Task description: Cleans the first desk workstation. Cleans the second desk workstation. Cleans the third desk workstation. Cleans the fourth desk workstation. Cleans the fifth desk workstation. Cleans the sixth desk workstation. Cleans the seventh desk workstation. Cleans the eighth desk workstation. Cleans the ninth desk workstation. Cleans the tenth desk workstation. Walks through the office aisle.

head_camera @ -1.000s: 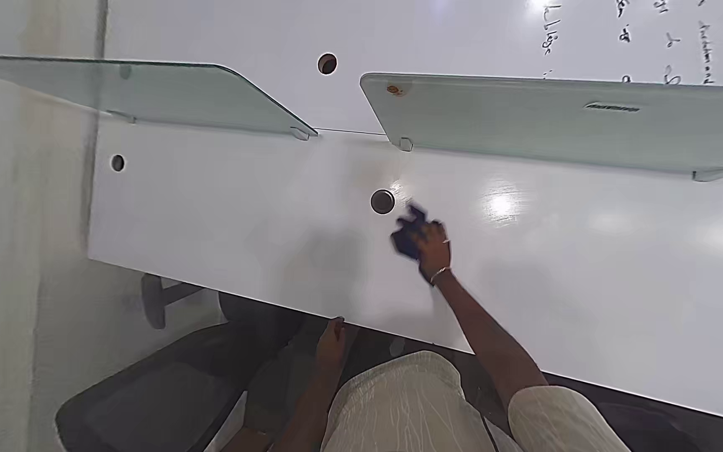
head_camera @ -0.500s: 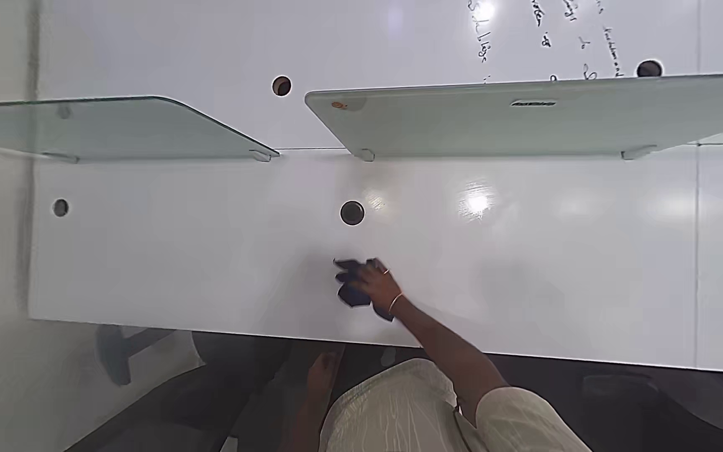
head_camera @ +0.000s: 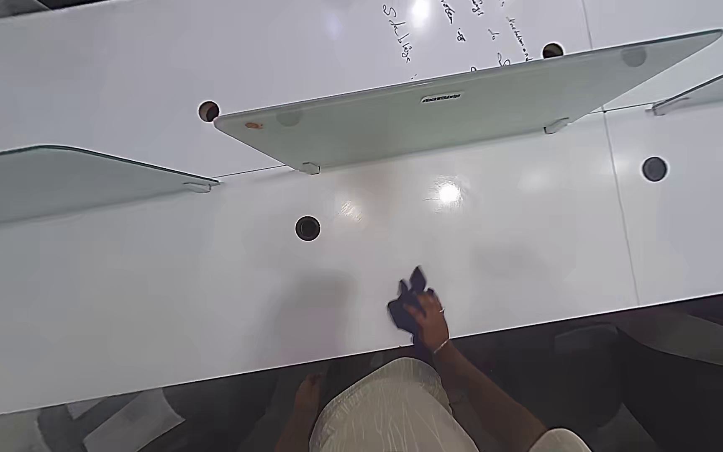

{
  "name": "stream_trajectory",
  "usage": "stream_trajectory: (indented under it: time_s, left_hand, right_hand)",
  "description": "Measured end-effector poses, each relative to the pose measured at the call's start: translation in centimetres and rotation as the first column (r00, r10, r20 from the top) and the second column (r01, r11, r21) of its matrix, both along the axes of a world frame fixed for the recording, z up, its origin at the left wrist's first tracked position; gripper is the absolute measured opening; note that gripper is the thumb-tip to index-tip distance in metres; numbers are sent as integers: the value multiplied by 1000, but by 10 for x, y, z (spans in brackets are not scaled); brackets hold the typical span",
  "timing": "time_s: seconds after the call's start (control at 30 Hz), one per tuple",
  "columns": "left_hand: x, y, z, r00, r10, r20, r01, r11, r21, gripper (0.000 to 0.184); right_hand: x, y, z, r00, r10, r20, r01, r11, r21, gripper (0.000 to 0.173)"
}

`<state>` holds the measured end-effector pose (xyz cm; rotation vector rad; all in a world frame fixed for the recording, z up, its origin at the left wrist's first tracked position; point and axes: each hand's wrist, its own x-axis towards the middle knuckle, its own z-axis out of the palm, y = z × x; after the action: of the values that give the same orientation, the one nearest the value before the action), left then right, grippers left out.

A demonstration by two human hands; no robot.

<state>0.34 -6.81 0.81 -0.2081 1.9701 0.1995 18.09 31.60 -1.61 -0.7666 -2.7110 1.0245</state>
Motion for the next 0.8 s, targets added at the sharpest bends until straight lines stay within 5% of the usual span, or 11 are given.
stream_trajectory:
  time_s: [0.07, 0.13, 0.23, 0.3, 0.37, 0.47, 0.57, 0.6, 0.7, 0.73, 0.8]
  left_hand:
    - [-8, 14, 3, 1000, -23, -10, 23, 1000, 11, 35]
    - [-15, 20, 11, 999, -20, -26, 20, 1000, 13, 34]
    - [-11, 5, 13, 998, 21, -51, -22, 1000, -17, 34]
    - [-2, -8, 15, 997, 53, -52, -55, 997, -45, 34]
    - [11, -18, 16, 991, 124, -57, -128, 990, -66, 35]
    - [40, -33, 18, 969, 242, -54, -245, 967, -69, 36]
    - [66, -27, 19, 945, 325, -26, -326, 944, -56, 36]
    - [72, -22, 23, 938, 346, -28, -347, 937, -47, 35]
    - [81, -8, 28, 877, 478, -53, -477, 879, 25, 33]
    - [85, -9, 28, 847, 528, -63, -525, 849, 53, 33]
    - [99, -20, 21, 797, 600, -64, -595, 799, 83, 33]
  right_hand:
    - [11, 4, -5, 960, 280, -19, -281, 960, -8, 53]
    - [-2, 55, 0, 966, 258, 21, -257, 966, -32, 51]
    - [-47, 176, -1, 955, -270, 121, 258, 960, 110, 47]
    - [-91, 256, -5, 792, -590, 158, 559, 804, 200, 54]
    - [-140, 295, -12, 700, -706, 108, 667, 701, 254, 58]
    - [-198, 233, -4, 894, -433, 112, 415, 897, 154, 63]
    - [-219, 77, 11, 984, 133, 120, -124, 989, -75, 55]
    - [-208, 20, 15, 933, 353, 72, -339, 927, -159, 54]
    - [-167, -91, 6, 553, 827, -100, -828, 532, -180, 54]
    - [-161, -98, -1, 488, 865, -120, -870, 470, -150, 57]
    - [-177, -67, -5, 532, 846, -37, -838, 521, -162, 63]
